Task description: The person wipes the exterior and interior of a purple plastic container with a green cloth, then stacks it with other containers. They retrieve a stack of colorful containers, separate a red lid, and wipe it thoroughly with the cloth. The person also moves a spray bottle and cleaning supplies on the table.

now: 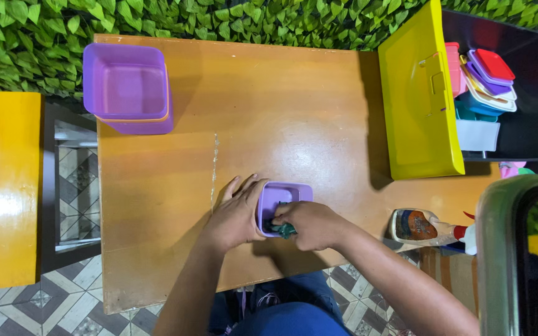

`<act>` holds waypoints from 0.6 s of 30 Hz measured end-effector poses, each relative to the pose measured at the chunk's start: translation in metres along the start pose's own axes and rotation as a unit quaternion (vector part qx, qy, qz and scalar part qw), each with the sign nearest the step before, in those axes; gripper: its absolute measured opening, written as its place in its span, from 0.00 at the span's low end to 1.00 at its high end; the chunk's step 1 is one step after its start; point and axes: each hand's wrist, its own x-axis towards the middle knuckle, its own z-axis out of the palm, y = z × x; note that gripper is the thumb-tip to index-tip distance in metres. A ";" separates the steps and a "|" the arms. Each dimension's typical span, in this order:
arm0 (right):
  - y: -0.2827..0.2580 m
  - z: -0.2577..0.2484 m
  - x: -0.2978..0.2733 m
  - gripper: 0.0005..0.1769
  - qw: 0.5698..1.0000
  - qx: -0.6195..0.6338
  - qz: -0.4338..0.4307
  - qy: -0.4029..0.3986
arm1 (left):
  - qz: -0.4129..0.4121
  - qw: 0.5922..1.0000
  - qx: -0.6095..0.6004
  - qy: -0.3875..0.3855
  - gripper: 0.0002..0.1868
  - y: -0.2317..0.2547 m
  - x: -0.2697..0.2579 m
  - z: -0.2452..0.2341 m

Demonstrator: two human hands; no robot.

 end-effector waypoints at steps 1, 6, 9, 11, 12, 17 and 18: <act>0.001 0.000 -0.004 0.37 1.000 0.010 -0.015 0.017 | -0.004 1.000 -0.003 0.010 0.58 -0.002 -0.001 -0.002; -0.005 0.014 -0.020 0.48 0.993 0.038 -0.037 0.101 | -0.001 0.994 -0.007 0.112 0.49 -0.020 -0.020 0.014; -0.018 0.024 -0.016 0.48 0.988 0.049 -0.009 0.146 | -0.003 0.983 0.037 0.181 0.52 -0.012 -0.032 0.040; -0.024 0.027 -0.006 0.43 0.986 0.054 0.037 0.155 | 0.002 0.978 0.051 0.203 0.53 0.001 -0.037 0.060; -0.028 0.029 -0.002 0.41 0.982 0.065 0.029 0.177 | 0.004 0.975 0.058 0.214 0.54 0.005 -0.039 0.068; -0.027 0.033 0.004 0.37 0.971 0.103 -0.020 0.213 | 0.012 0.973 0.049 0.226 0.51 -0.006 -0.034 0.083; -0.024 0.033 0.003 0.36 0.974 0.100 -0.023 0.202 | 0.024 0.972 0.059 0.226 0.51 -0.008 -0.034 0.083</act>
